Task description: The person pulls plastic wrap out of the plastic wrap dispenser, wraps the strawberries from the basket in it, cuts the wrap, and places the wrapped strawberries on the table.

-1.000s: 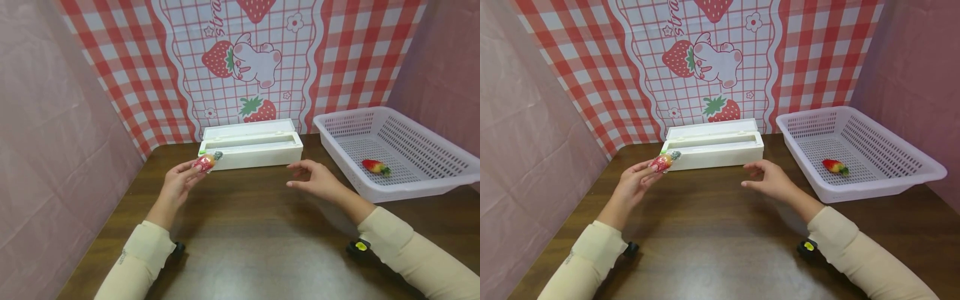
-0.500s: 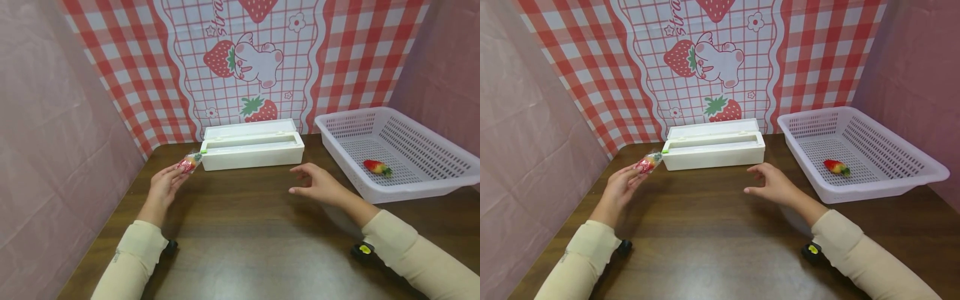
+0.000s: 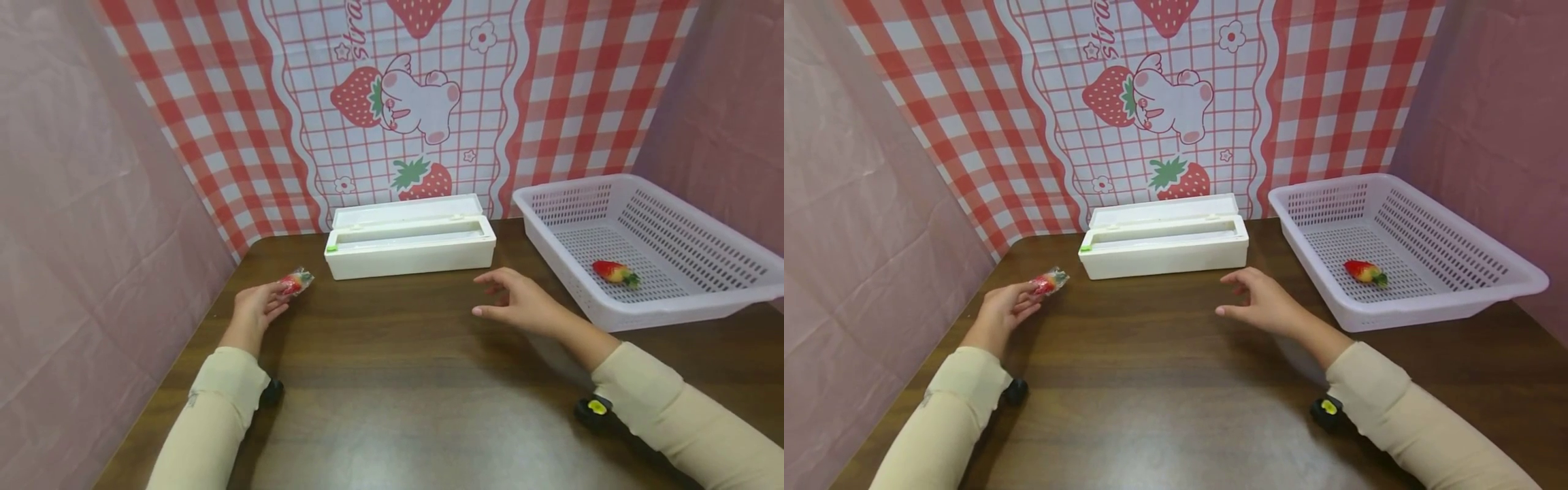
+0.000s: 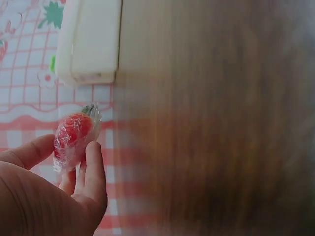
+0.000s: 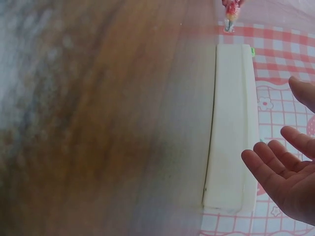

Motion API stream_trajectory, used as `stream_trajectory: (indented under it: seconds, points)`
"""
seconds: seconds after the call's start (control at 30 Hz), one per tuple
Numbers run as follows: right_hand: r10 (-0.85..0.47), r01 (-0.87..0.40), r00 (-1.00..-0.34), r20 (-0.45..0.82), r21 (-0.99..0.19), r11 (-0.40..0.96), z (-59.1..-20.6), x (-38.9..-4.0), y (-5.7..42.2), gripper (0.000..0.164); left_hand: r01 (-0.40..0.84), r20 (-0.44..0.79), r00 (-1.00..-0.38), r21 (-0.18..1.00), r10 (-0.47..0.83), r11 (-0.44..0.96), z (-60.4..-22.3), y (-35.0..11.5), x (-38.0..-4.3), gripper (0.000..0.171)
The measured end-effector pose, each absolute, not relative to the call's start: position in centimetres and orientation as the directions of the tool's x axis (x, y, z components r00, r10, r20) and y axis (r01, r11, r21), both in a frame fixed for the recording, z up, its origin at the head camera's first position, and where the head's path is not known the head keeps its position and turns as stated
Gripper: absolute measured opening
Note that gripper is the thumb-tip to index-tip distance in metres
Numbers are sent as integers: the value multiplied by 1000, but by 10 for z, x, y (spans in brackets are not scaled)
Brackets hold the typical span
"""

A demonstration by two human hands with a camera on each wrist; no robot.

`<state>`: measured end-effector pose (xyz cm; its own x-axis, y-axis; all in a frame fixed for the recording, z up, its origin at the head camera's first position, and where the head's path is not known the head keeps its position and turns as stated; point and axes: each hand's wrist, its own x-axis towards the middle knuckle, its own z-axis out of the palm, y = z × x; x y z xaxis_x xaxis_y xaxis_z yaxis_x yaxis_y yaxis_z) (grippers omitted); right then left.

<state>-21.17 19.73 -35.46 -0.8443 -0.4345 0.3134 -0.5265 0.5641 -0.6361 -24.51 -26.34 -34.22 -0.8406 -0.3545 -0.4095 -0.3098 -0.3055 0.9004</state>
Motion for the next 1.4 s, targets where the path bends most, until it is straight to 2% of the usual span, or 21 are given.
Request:
stream_trajectory:
  seconds: [0.1,0.27,0.4,0.5,0.63,0.8,0.9,0.97,1.03,1.13,1.23,1.4]
  points:
    - [-437,-525,-845,308,-637,565,-355,-212,197,53,-342,-429,-821,897,-376,-279,-344,-268,-249,29]
    - [-439,-521,-847,300,-639,567,-355,-212,198,52,-373,-437,-811,899,-389,-230,-347,-273,-253,19]
    - [-441,-519,-848,294,-635,573,-355,-212,198,52,-391,-403,-808,912,-430,-119,-351,-275,-254,45]
    - [-438,-516,-850,292,-629,581,-354,-212,198,51,-399,-326,-806,916,-494,46,-355,-276,-255,65]
    - [-433,-509,-855,287,-629,588,-352,-212,198,50,-422,-209,-795,864,-569,273,-357,-277,-258,59]
    - [-414,-489,-867,276,-633,601,-349,-214,197,50,-384,-92,-824,816,-559,433,-354,-274,-253,45]
    - [-389,-497,-867,313,-618,609,-344,-217,196,45,-296,56,-867,741,-495,603,-348,-268,-253,43]
    - [-363,-518,-856,369,-593,617,-339,-221,194,40,-195,177,-893,677,-414,710,-343,-260,-255,41]
    - [-332,-542,-836,437,-561,625,-335,-228,192,34,-61,290,-911,609,-294,791,-338,-248,-259,37]
    - [-267,-539,-820,505,-529,655,-332,-240,190,28,144,391,-916,533,-92,833,-331,-226,-267,31]
    - [-209,-502,-829,519,-523,689,-332,-257,190,25,281,432,-899,445,72,850,-325,-205,-278,27]
    - [-200,-439,-856,477,-467,768,-333,-292,190,25,364,404,-891,356,209,861,-315,-176,-297,24]
